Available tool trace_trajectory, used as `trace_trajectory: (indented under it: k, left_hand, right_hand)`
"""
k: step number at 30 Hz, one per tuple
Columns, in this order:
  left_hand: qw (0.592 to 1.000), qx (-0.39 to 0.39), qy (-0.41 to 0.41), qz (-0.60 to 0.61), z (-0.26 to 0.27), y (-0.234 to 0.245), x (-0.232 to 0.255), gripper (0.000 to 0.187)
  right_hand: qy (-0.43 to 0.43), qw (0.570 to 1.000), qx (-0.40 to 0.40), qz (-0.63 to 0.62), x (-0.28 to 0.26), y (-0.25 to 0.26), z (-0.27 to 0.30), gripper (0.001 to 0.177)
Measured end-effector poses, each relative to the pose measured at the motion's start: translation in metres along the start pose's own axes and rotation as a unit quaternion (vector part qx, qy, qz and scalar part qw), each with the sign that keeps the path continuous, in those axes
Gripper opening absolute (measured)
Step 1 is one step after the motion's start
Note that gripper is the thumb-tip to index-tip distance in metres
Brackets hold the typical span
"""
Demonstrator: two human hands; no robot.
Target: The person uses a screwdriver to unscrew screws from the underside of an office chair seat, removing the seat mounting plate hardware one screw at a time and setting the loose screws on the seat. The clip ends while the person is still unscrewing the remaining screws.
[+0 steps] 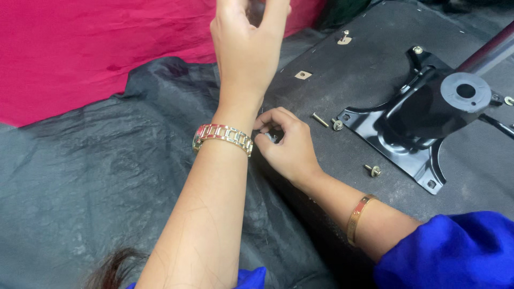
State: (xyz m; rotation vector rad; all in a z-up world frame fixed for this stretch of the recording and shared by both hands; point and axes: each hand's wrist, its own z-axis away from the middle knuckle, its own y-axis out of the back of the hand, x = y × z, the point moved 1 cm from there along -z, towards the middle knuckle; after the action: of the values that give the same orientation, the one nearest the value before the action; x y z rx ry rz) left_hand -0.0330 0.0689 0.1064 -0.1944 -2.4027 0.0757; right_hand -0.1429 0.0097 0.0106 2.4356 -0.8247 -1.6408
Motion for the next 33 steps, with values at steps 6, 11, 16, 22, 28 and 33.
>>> trace_trajectory:
  k: [6,11,16,22,28,33]
  left_hand:
    - [0.995,0.005,0.094,-0.02,0.001,0.005,-0.004,0.029]
    - [0.991,-0.021,0.132,-0.003,0.006,0.005,-0.012,0.036]
    - [0.995,-0.005,0.092,0.029,0.003,0.008,-0.017,0.032]
    - [0.997,-0.024,0.059,0.049,0.004,0.016,-0.003,0.025]
    - [0.994,-0.018,0.061,0.09,0.008,0.006,0.013,0.029]
    - [0.993,-0.043,0.105,-0.023,0.013,0.004,0.006,0.035]
  right_hand:
    - [-0.002,1.0,0.002,0.011,-0.001,-0.001,-0.001,0.015]
    - [-0.007,1.0,0.001,0.007,-0.002,-0.002,-0.001,0.015]
    - [0.002,1.0,0.001,0.014,-0.001,-0.002,0.0,0.014]
    - [-0.014,1.0,-0.002,0.019,-0.003,-0.002,0.001,0.013]
    - [-0.012,1.0,-0.006,0.003,-0.002,-0.002,0.001,0.015]
    - [-0.016,1.0,0.003,0.005,0.003,-0.003,0.001,0.015]
